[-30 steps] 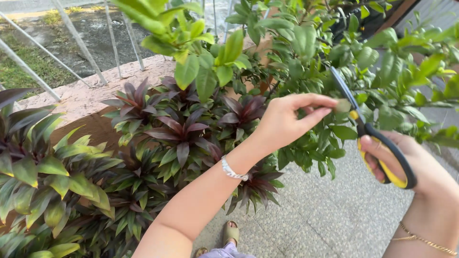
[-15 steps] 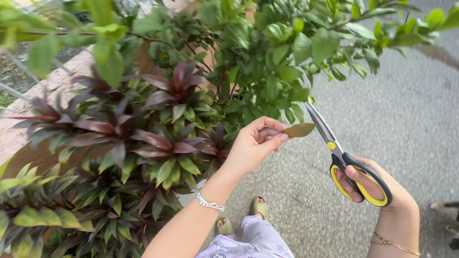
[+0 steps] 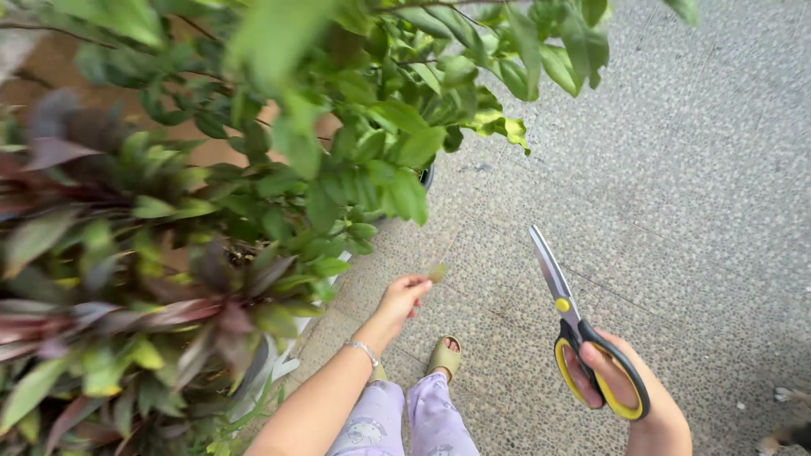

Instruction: Pruning yellowing leaves and overgrown branches from potted plants on a balcony.

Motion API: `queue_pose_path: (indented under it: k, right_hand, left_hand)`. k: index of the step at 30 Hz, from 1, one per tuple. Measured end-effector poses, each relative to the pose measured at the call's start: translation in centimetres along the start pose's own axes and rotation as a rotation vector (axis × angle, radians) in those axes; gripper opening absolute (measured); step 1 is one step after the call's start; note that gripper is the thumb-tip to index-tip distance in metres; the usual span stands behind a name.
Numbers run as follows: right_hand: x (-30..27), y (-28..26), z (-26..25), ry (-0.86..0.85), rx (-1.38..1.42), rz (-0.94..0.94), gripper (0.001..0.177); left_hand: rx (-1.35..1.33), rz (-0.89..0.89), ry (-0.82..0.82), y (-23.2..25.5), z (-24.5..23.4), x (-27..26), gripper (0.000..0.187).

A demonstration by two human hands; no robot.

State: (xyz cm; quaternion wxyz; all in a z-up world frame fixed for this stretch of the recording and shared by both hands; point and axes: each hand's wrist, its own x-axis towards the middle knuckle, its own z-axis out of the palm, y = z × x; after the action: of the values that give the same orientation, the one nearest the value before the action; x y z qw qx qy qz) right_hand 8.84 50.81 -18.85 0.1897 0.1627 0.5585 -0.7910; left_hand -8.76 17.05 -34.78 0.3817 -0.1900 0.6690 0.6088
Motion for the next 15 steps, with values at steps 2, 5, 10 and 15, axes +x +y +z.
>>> queue_pose_path:
  k: [2,5,10,15]
  right_hand:
    - [0.4,2.5,-1.8,0.027,0.015,0.080,0.043]
    - [3.7,5.1,-2.8,0.028,-0.005,0.137,0.040]
    - [11.9,10.3,-1.6,-0.012,0.036,0.155,0.044]
    - [19.0,15.5,-0.4,-0.029,0.194,0.164,0.038]
  left_hand:
    - [-0.091,-0.081,0.076,-2.5,-0.7,4.5,0.023]
    - [-0.111,-0.131,0.201,-4.4,-1.8,12.1,0.020]
    - [-0.059,-0.101,0.339,-6.9,-5.7,22.0,0.019]
    - [-0.114,0.001,0.465,-6.8,-9.0,30.1,0.022]
